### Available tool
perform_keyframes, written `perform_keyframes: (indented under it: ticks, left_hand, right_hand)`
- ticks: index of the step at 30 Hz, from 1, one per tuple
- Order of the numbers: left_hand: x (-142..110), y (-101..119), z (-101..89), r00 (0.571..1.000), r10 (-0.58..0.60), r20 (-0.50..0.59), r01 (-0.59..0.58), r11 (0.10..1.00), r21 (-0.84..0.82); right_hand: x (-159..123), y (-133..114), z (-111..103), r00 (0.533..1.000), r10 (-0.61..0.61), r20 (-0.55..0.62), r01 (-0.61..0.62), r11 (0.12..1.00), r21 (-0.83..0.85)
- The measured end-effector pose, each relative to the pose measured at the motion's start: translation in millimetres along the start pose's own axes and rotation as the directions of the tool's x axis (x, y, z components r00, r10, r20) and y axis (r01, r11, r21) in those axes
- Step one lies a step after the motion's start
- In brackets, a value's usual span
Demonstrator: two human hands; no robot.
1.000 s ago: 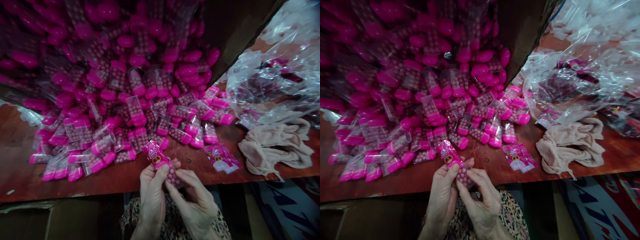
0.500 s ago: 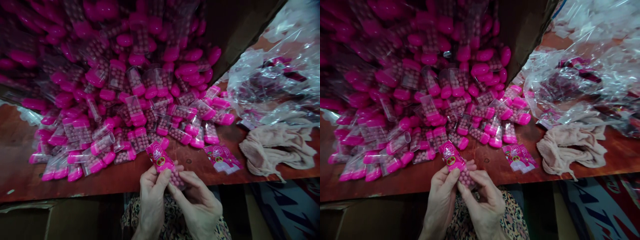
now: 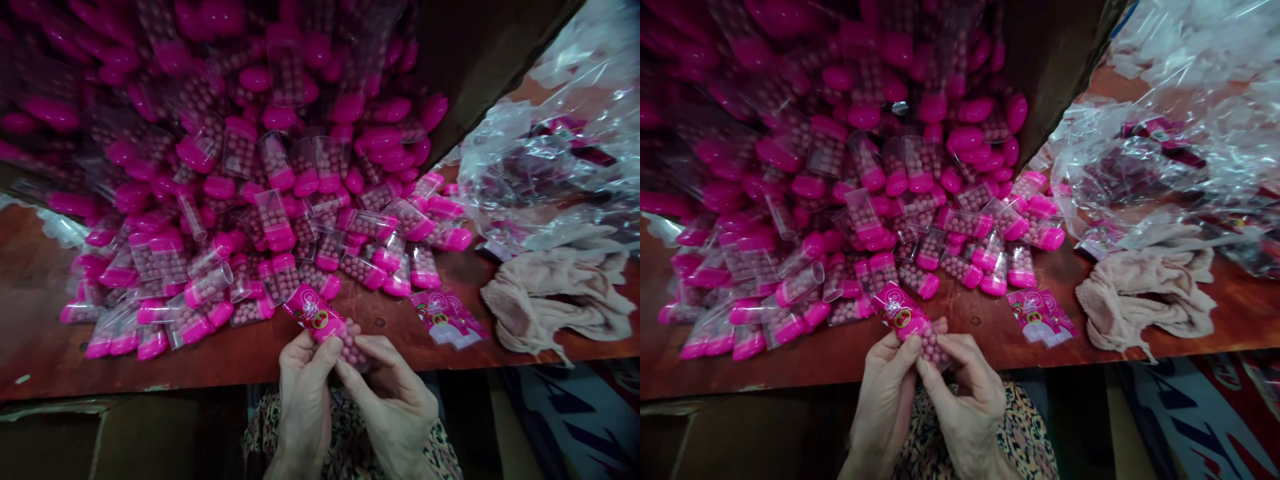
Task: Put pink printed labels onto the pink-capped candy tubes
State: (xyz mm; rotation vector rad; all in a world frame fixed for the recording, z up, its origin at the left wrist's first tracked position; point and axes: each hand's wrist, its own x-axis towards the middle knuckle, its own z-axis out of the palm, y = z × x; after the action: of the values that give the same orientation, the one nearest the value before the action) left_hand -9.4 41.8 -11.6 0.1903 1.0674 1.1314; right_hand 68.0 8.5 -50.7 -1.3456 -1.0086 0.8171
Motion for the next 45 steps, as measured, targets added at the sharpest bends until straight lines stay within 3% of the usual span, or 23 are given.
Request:
perform_keyframes:
  ticks: [5,11,16,19,25,27,34,45]
  left_hand:
    - [1,3,-0.1,0.999,-0.035,0.039,0.036,0.999,-0.036]
    - [3,9,-6.1,0.998,0.038,-0.055,-0.036,0.998,0.043]
    - [-1,9,-4.3,0.999,-0.018,0.037,0.015,0.995,0.096]
    - [-1,9,-3.0,0.998,-0.040,0.049,0.037,0.997,0.071]
    - [5,12,-7.6,1.000,0.026,0.010,-0.026,0.999,0.042]
    - [6,13,-8.9,0.999,0.034,0.016,-0.035,0.997,0.066]
    - [4,8,-9.3,0.995,-0.068,0.071,0.065,0.997,0.035]
    - [2,9,-5.7,0.999,0.035,-0.027,-0.035,0.999,-0.021]
  right_hand:
    - [5,-5,0,1.000,-0.026,-0.001,0.026,1.000,0.005]
    - [7,-6,-2,0.988,-0.012,0.153,0.003,0.998,0.060]
    - [7,-12,-1,0.991,-0.129,0.046,0.127,0.991,0.044]
    - [9,-15,-4,0.994,-0.108,0.028,0.108,0.994,0.016]
    - [18,-18,-15,0.962,-0.085,0.260,0.093,0.995,-0.020]
    - [19,-17,-15,0.954,-0.080,0.288,0.091,0.996,-0.025]
    - [12,-14,-14,0.960,-0.016,0.279,-0.003,0.998,0.069]
    - [15,-18,-10,0.966,-0.128,0.226,0.136,0.991,-0.017]
